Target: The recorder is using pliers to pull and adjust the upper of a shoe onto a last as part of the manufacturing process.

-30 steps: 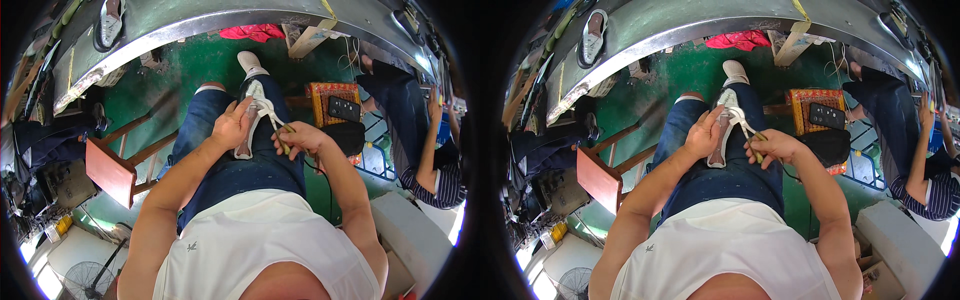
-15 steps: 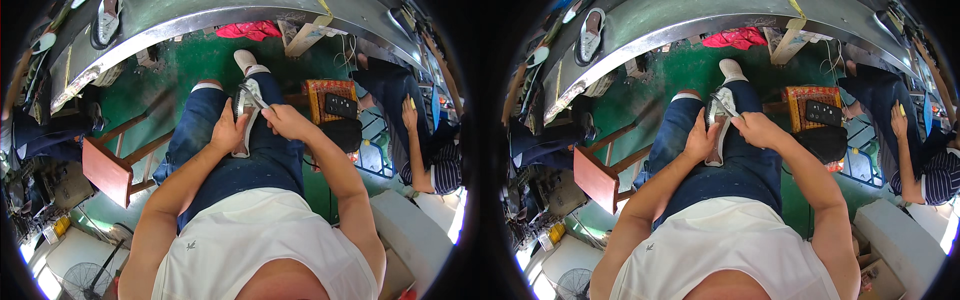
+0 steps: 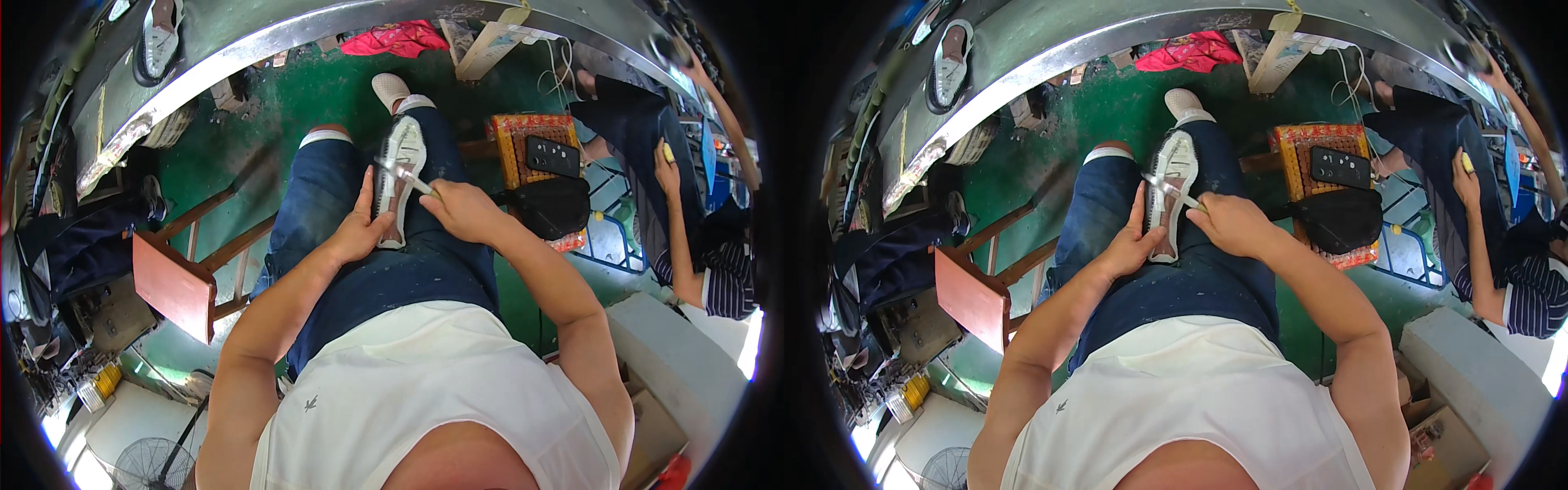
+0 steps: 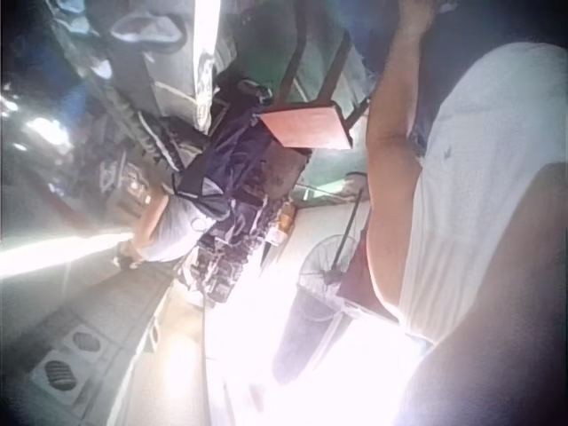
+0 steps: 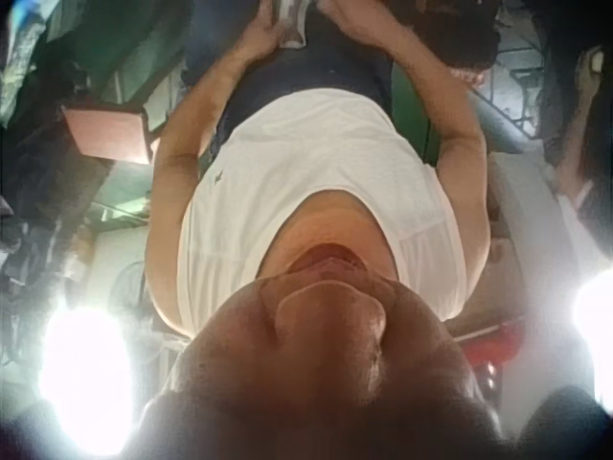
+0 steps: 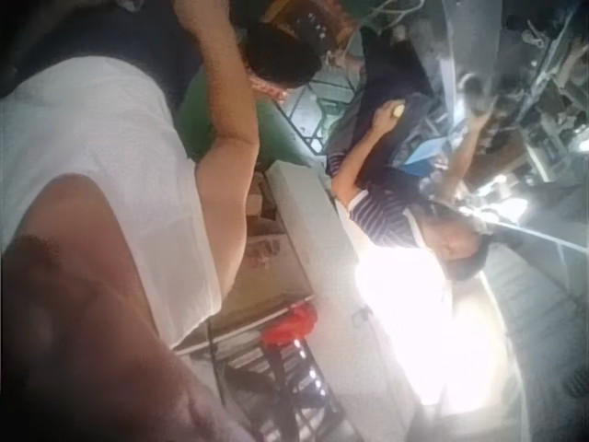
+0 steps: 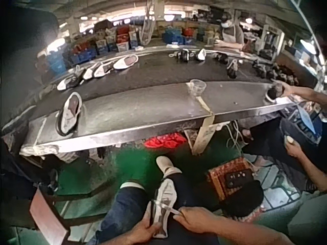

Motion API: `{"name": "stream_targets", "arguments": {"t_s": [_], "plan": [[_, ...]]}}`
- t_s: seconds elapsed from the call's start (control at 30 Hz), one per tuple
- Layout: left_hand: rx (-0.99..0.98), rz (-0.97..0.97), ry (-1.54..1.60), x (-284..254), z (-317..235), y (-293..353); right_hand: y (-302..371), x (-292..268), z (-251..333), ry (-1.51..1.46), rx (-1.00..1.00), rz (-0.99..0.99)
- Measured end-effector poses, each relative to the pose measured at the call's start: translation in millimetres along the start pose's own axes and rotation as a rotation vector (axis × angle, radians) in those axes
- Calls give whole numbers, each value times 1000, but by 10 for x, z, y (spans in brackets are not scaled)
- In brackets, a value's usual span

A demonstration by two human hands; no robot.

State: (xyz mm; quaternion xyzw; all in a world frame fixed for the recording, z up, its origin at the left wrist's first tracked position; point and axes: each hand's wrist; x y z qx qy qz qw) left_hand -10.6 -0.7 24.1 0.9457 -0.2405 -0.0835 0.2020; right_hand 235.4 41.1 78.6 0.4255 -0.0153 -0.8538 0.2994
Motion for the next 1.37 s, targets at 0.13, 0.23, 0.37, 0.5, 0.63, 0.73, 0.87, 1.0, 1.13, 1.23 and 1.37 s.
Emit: {"name": "stream_targets", "arguments": {"t_s": [0.13,0.23,0.37,0.5,0.63,0.73,0.87,1.0,1.13,1.23,1.37], "plan": [[58,-38,34,-1,20,5,-71,-17,-123,-633,240,-51],[79,-48,50,23,-11,-20,-208,203,-406,-714,313,-181],[72,-103,-11,-72,-57,-20,-258,76,-278,-1096,529,-55],[35,-159,621,-348,-311,90,-130,323,-514,-1105,464,-121],[365,-175,689,-931,-1183,160,-130,307,-599,-1192,483,-92],[433,-246,555,-1576,-2269,-127,-210,221,-624,-1245,583,-18],[376,-488,299,-2688,-3302,-1198,-318,157,-637,-1244,578,28],[150,-734,-366,-3363,-3729,-2404,-346,161,-703,-1298,596,45],[280,-792,-1856,-3823,-3210,-3057,-358,93,-678,-1360,573,61],[194,-592,-2038,-4386,-2945,-3123,-462,106,-694,-1371,571,87],[412,-700,-1616,-4450,-3090,-2599,-444,111,-718,-1393,564,58]]}}
Point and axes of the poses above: each hand's wrist, its own y-axis away from the middle knuckle, its own x-axis out of the palm, z = x × y, and after that the axes turned 3 degrees about x, right-handed
